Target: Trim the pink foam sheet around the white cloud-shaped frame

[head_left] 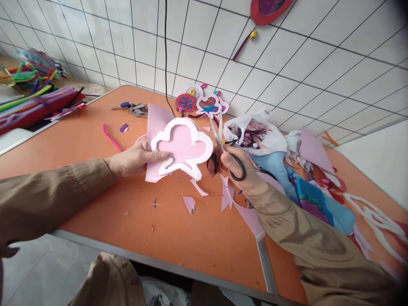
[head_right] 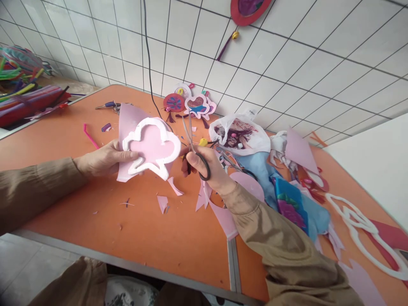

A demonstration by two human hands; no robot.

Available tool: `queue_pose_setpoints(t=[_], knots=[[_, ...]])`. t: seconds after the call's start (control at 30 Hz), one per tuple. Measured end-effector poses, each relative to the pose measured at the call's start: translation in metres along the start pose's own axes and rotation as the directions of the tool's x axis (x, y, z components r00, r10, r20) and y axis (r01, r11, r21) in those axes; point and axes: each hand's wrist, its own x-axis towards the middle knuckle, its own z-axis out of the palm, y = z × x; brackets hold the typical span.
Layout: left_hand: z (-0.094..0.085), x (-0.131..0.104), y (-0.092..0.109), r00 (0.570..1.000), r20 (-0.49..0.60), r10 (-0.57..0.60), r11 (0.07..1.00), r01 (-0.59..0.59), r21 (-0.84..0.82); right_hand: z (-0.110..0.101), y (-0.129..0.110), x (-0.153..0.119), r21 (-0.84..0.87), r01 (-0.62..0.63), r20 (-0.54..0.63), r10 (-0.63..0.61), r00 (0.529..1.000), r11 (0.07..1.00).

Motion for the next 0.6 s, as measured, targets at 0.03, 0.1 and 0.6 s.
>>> queue_pose_setpoints(t=[0.03, 0.1, 0.6], knots=[[-0.001, 0.001, -0.001, 1.000, 0.000, -0.016, 0.999, 0.016, -0.033, 0.003, 0.001, 0.000, 0.031, -0.014, -0.038, 0.015, 0.999, 0.999], [-0.002, 0.001, -0.002, 1.000, -0.002, -0.031, 0.996, 0.031, -0.079, 0.009, 0.002, 0.000, 0.097, -0.051, -0.092, 0.060, 0.994, 0.994], [-0.005, 0.000, -0.006, 0.994, 0.048, -0.094, 0.988, 0.099, -0.117, 0.024, -0.006, -0.004, 0.068, -0.057, -0.109, 0.064, 0.992, 0.996]])
